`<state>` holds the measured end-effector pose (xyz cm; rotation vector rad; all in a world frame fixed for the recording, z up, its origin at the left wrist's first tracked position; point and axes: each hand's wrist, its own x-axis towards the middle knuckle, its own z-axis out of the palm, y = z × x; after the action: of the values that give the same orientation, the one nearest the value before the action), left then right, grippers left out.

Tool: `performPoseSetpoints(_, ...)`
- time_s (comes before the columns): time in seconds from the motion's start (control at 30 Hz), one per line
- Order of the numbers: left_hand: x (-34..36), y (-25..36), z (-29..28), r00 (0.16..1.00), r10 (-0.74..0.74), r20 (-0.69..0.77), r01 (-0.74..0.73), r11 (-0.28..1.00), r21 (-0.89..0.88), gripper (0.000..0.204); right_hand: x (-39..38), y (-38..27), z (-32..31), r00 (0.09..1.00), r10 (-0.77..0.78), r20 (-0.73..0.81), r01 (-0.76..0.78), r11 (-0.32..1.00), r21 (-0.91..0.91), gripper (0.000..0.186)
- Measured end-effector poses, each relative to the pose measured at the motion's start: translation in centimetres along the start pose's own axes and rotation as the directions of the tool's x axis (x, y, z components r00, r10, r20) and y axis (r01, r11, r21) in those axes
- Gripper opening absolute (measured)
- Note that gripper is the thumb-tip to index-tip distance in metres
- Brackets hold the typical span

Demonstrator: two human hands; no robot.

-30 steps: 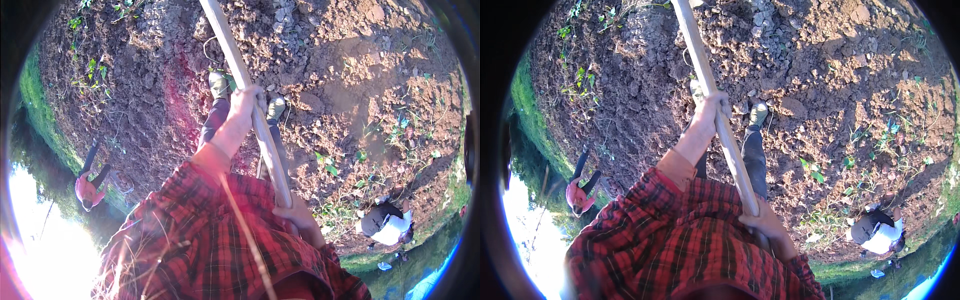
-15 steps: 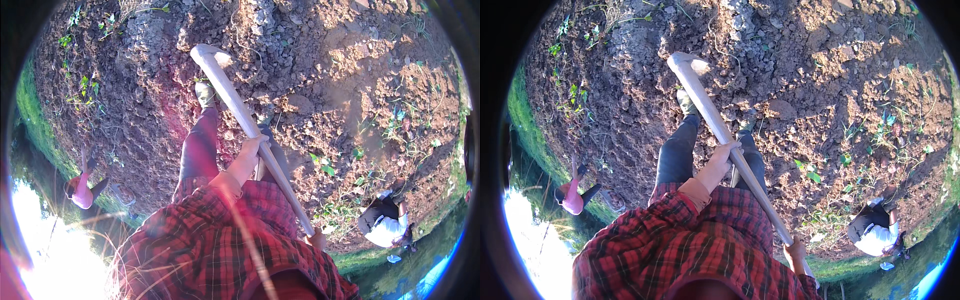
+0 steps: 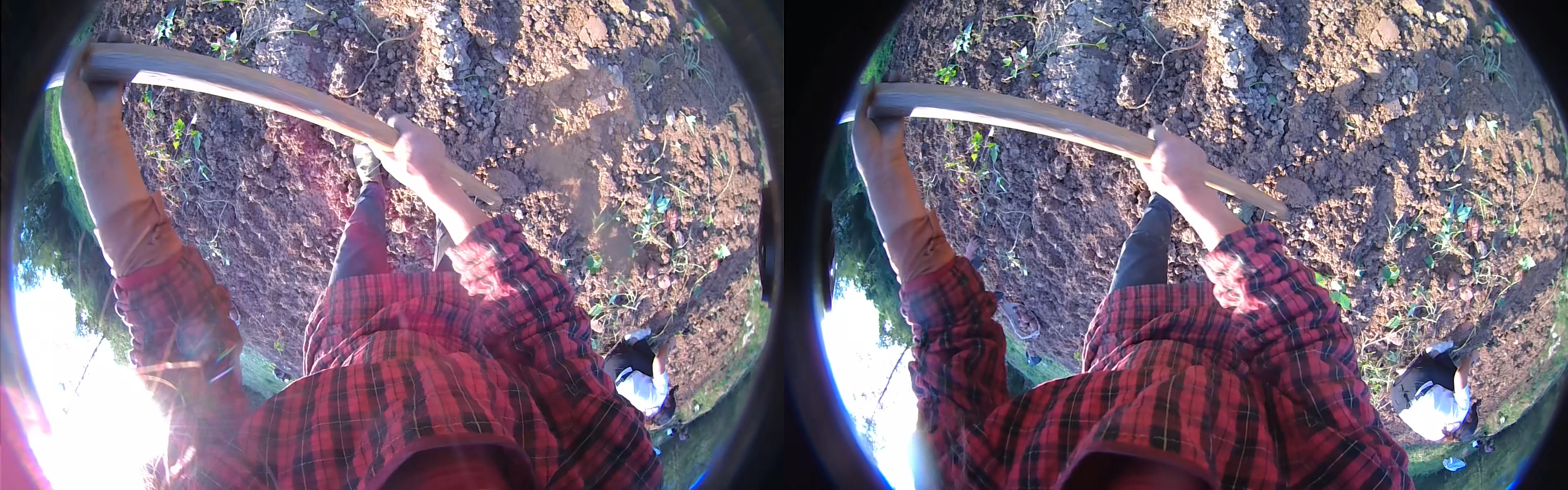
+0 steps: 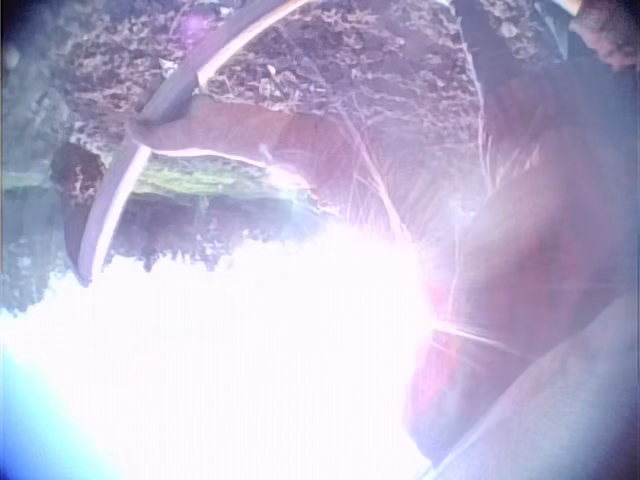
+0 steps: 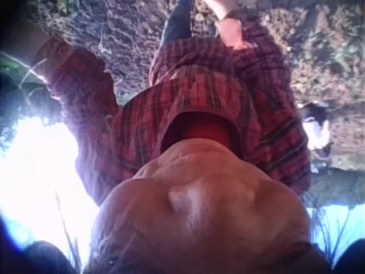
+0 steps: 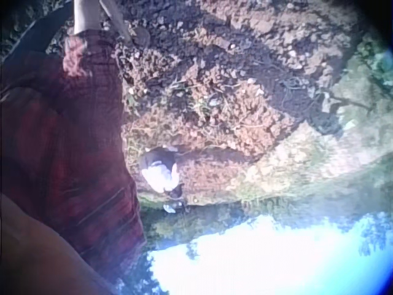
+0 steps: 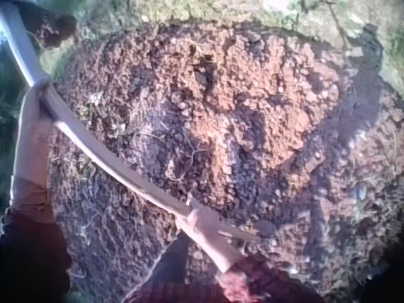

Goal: The person uses a hoe to loosen soil and unearth potatoes in a field. They then squat and collect the potatoes by hand, placing them into a black plastic bag.

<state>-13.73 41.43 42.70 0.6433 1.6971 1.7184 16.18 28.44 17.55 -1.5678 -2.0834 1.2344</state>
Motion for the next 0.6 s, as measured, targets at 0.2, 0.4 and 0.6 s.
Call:
performPoseSetpoints(0.2, 9.3, -1.8, -1.2, 0.988, 0.149, -0.027, -0.143, 0.976, 0.163, 0.016, 6.0, -12.2, -4.1, 0.955, -0.295, 0.031, 0.277, 0.925, 0.259, 0.043)
performPoseSetpoints(0.4, -5.3, -24.6, 6.3, 0.912, -0.347, -0.217, 0.391, 0.586, 0.71, 0.024, -1.3, 2.0, -0.6, 0.944, 0.157, 0.291, -0.198, 0.973, 0.119, 0.039)
performPoseSetpoints(0.6, -27.7, -40.8, 3.0, 0.393, -0.91, -0.133, 0.837, 0.295, 0.46, 0.036, -19.7, 1.0, -3.8, 0.393, 0.791, 0.469, -0.809, 0.539, -0.232, 0.049)
